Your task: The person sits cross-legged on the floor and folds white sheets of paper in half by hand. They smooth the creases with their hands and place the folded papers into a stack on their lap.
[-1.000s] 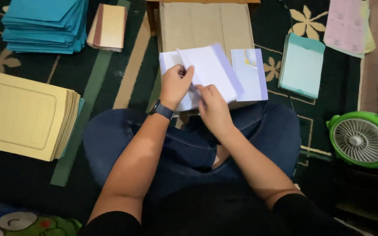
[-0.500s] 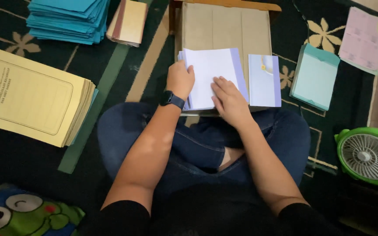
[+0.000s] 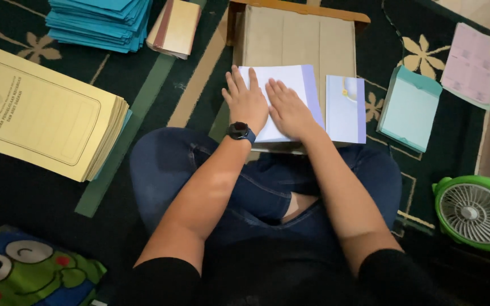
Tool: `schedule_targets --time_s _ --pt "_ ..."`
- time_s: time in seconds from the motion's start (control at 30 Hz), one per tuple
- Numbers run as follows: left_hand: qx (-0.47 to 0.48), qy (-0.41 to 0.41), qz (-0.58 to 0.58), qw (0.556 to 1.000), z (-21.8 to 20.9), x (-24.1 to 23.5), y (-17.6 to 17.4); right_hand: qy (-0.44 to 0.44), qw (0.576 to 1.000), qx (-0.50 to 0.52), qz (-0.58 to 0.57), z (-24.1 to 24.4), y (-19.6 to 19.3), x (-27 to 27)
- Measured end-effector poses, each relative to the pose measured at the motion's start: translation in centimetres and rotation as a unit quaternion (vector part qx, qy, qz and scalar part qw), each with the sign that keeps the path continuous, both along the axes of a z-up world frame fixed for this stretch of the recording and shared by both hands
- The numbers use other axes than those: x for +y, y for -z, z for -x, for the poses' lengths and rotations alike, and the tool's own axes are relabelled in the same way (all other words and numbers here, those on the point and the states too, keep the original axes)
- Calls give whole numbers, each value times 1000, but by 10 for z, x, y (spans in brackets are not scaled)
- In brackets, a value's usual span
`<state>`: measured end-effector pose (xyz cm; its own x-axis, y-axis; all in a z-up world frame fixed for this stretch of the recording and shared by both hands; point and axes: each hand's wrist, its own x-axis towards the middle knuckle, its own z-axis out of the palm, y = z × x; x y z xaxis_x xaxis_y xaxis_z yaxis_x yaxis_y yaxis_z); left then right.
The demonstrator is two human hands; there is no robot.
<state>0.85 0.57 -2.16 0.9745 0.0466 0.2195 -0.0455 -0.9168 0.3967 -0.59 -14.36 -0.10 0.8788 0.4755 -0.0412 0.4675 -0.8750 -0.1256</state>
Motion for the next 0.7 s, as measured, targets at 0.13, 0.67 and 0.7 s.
schedule_targets --time_s 0.13,0.67,0.7 --pt "-3 8 -2 1000 0 1 3 36 999 18 15 -25 -6 18" --pt "44 149 -94 983 35 -16 -21 97 994 50 10 89 -8 -33" --pt "74 218 -74 970 42 -22 -10 96 994 55 10 90 -5 -34"
